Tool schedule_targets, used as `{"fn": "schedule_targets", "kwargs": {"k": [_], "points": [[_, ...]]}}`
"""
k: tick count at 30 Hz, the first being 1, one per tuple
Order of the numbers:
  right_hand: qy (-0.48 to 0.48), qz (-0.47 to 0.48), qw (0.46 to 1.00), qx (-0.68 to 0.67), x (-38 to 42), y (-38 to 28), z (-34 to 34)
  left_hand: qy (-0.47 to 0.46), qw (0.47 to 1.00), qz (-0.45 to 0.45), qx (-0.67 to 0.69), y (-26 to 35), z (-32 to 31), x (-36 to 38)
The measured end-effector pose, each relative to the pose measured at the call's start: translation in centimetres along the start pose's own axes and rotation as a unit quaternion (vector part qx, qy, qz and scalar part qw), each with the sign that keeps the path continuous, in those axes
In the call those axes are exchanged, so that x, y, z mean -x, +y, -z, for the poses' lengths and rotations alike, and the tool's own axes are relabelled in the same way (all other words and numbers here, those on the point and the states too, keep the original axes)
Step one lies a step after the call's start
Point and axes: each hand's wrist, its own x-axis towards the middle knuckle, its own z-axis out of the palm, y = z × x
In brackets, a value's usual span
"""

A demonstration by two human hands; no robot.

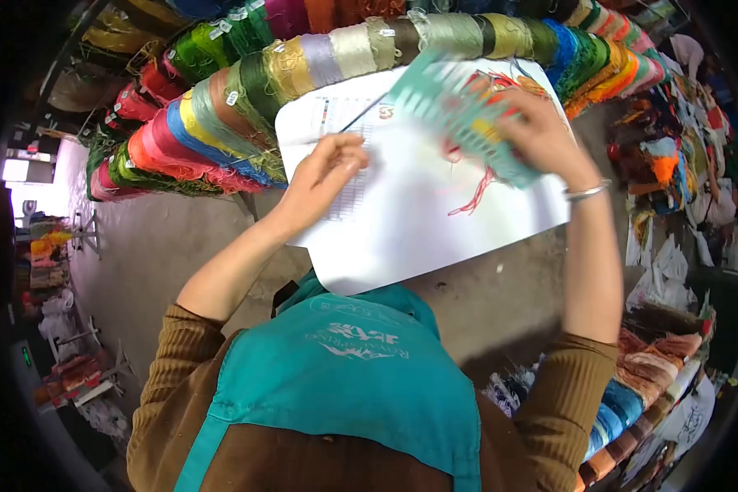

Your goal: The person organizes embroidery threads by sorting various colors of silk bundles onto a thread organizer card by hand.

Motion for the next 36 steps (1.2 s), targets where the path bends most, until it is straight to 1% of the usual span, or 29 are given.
{"fn": "schedule_targets", "kwargs": {"k": [1, 2, 3, 4, 5, 6, 7, 9, 12, 14, 17, 19, 20, 21, 22, 23, 25, 26, 27, 28, 29, 30, 31, 32, 34, 36], "points": [[-0.002, -0.155, 0.987, -0.043, -0.5, -0.4, 3.3, -0.025, 0.995, -0.026, -0.097, -1.3, 0.9, 1.1], [0.092, -0.125, 0.982, -0.109, -0.7, -0.7, 5.0, -0.050, 0.979, -0.049, -0.192, -3.0, 1.7, 2.2], [0.214, -0.086, 0.970, -0.073, -1.3, 0.8, 7.5, -0.119, 0.950, -0.064, -0.283, -4.2, 2.5, 3.1], [0.220, -0.060, 0.965, -0.127, -1.7, 0.4, 10.7, -0.123, 0.917, -0.098, -0.365, -4.2, 2.3, 4.1], [0.250, -0.030, 0.958, -0.133, -2.2, -0.3, 13.3, -0.127, 0.877, -0.131, -0.444, -4.1, 1.9, 5.1], [0.280, 0.001, 0.952, -0.126, -2.5, -1.4, 15.4, -0.162, 0.865, -0.083, -0.469, -4.4, 1.7, 5.8], [0.304, 0.032, 0.945, -0.118, -2.9, -2.9, 17.1, -0.160, 0.866, -0.079, -0.468, -4.7, 1.3, 6.2], [0.331, 0.091, 0.933, -0.103, -3.7, -6.8, 19.5, -0.122, 0.856, -0.070, -0.498, -4.9, 0.3, 6.6], [0.343, 0.153, 0.922, -0.097, -4.8, -11.8, 19.9, -0.101, 0.864, -0.043, -0.492, -4.7, -1.5, 6.7], [0.343, 0.168, 0.919, -0.099, -5.1, -13.4, 19.4, -0.087, 0.871, -0.027, -0.483, -4.7, -2.5, 6.5], [0.332, 0.134, 0.927, -0.114, -5.7, -12.4, 18.7, -0.080, 0.879, -0.019, -0.469, -4.4, -3.6, 6.4], [0.307, 0.079, 0.937, -0.146, -5.5, -9.4, 17.6, -0.072, 0.889, -0.028, -0.452, -4.4, -3.6, 6.3], [0.291, 0.043, 0.940, -0.172, -5.2, -7.2, 16.1, -0.053, 0.902, -0.030, -0.428, -4.4, -3.4, 6.2], [0.271, 0.000, 0.940, -0.209, -4.7, -4.6, 13.8, -0.035, 0.914, -0.031, -0.402, -4.3, -3.3, 6.2], [0.255, -0.043, 0.935, -0.243, -4.0, -2.7, 11.3, -0.012, 0.913, -0.036, -0.406, -4.4, -2.7, 6.1], [0.248, -0.066, 0.919, -0.299, -3.4, -0.5, 7.8, 0.011, 0.911, -0.040, -0.409, -4.6, -1.9, 5.9], [0.261, -0.149, 0.896, -0.326, -1.8, -0.3, -0.5, 0.051, 0.908, -0.040, -0.413, -5.0, 0.0, 5.5], [0.188, -0.178, 0.917, -0.303, 0.0, 5.8, -2.3, 0.069, 0.906, -0.040, -0.415, -5.5, 0.9, 5.4], [0.200, -0.205, 0.906, -0.312, 1.2, 4.7, -6.0, 0.092, 0.902, -0.052, -0.419, -6.0, 1.6, 5.2], [0.151, -0.253, 0.914, -0.277, 2.6, 7.9, -8.0, 0.090, 0.902, -0.051, -0.418, -6.2, 2.1, 5.0], [0.146, -0.270, 0.906, -0.291, 3.6, 8.7, -9.9, 0.099, 0.900, -0.053, -0.422, -6.5, 2.6, 4.7], [0.141, -0.297, 0.898, -0.293, 3.9, 6.7, -11.1, 0.107, 0.897, -0.054, -0.425, -6.7, 2.9, 4.4], [0.179, -0.291, 0.881, -0.327, 3.8, 5.2, -12.2, 0.112, 0.893, -0.078, -0.429, -6.6, 3.1, 4.0], [0.216, -0.284, 0.862, -0.360, 3.8, 4.5, -12.7, 0.110, 0.893, -0.078, -0.428, -6.5, 3.2, 3.6], [0.216, -0.272, 0.868, -0.356, 4.4, 5.4, -13.0, 0.107, 0.893, -0.093, -0.426, -6.5, 3.3, 2.8], [0.229, -0.254, 0.885, -0.315, 4.7, 5.9, -13.5, 0.112, 0.888, -0.100, -0.434, -6.7, 3.1, 2.1]]}}
